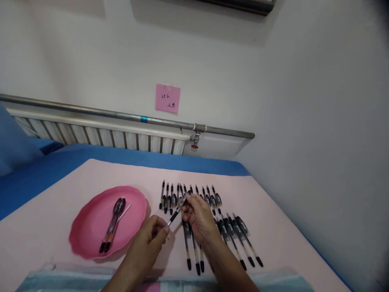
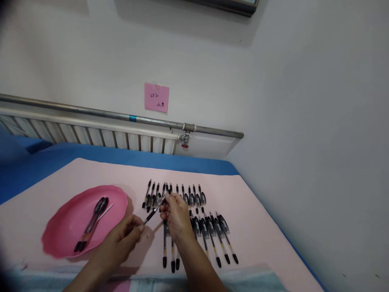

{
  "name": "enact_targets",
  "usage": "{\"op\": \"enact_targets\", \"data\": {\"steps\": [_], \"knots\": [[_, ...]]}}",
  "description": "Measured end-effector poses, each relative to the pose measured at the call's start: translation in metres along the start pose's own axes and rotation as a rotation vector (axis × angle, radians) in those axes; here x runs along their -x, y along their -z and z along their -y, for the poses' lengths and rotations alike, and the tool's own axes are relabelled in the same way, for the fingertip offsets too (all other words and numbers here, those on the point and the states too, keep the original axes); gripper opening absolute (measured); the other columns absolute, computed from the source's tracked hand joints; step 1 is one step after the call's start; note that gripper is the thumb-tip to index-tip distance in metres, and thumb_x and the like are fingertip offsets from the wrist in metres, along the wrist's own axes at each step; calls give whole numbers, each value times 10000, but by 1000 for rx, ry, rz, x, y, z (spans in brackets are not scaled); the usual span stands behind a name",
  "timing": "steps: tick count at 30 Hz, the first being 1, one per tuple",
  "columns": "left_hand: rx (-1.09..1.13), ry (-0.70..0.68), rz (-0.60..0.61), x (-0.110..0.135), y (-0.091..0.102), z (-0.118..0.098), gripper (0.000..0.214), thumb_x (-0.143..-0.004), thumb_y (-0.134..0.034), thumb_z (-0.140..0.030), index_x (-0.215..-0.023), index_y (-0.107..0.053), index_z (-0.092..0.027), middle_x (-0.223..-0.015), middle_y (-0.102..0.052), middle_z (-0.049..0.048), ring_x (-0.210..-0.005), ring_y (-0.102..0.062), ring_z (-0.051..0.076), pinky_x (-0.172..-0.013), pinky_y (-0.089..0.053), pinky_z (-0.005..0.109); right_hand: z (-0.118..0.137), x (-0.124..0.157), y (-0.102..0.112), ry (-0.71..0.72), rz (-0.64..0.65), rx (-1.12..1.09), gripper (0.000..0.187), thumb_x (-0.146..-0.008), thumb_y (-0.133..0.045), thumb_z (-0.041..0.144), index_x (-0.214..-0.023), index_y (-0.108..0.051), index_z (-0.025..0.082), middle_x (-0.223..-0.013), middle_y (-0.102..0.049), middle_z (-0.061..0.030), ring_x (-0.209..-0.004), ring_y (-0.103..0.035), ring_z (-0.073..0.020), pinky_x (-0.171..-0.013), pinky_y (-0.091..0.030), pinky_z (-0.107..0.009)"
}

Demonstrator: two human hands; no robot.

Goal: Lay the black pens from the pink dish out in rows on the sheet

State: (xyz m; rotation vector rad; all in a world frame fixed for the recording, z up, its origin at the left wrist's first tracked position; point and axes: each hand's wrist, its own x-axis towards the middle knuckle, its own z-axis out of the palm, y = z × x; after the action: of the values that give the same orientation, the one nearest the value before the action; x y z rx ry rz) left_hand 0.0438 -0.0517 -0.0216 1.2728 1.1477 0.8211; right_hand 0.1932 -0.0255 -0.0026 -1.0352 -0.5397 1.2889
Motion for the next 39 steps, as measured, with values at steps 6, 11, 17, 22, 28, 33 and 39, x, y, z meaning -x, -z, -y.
{"op": "enact_targets", "data": {"steps": [6,11,17,22,28,33,39], "knots": [[52,0,-8,0,0,2,309,-730,-550,-503,-721,-476,-202,-547,-454,-79,-387,-307,57,-381,-177,180,-5,4,-3,-29,10,14,300,-603,-735,337,-677,-492,177,-565,-527,43,-474,-492,-76,-353,-327,-155],[139,57,6,-4,1,7,309,-720,-551,-494,-757,-447,-206,-523,-458,-91,-361,-283,41,-355,-146,168,-13,11,-9,-72,17,2,298,-598,-731,313,-684,-473,189,-555,-528,54,-457,-488,-70,-349,-323,-146],[262,133,34,-7,2,5,348,-662,-603,-502,-743,-438,-207,-477,-425,-116,-327,-270,20,-336,-117,157,-15,19,-13,-132,73,70,267,-626,-707,301,-688,-473,188,-516,-533,58,-390,-450,-50,-351,-296,-138],[308,161,25,-7,3,-2,362,-637,-624,-512,-717,-448,-207,-435,-399,-126,-311,-241,14,-323,-109,150,-21,20,-14,-123,122,132,229,-636,-691,315,-685,-529,162,-495,-546,40,-406,-450,-50,-371,-316,-138],[348,154,-16,-5,2,-3,368,-612,-652,-500,-706,-460,-202,-431,-409,-126,-301,-244,9,-310,-117,143,-26,19,-14,-113,138,107,277,-617,-713,341,-660,-503,166,-486,-540,41,-421,-458,-59,-379,-333,-148],[382,129,-40,-5,1,-3,368,-600,-665,-494,-710,-477,-197,-441,-430,-119,-293,-240,7,-304,-123,145,-28,21,-18,-119,164,74,300,-632,-703,350,-644,-457,178,-470,-534,45,-404,-444,-57,-386,-344,-158],[361,118,-29,-4,2,-2,352,-631,-635,-501,-705,-465,-202,-437,-400,-122,-299,-223,10,-311,-119,149,-31,20,-19,-107,183,90,313,-646,-691,365,-611,-441,179,-457,-518,53,-373,-425,-50,-372,-325,-162]]}}
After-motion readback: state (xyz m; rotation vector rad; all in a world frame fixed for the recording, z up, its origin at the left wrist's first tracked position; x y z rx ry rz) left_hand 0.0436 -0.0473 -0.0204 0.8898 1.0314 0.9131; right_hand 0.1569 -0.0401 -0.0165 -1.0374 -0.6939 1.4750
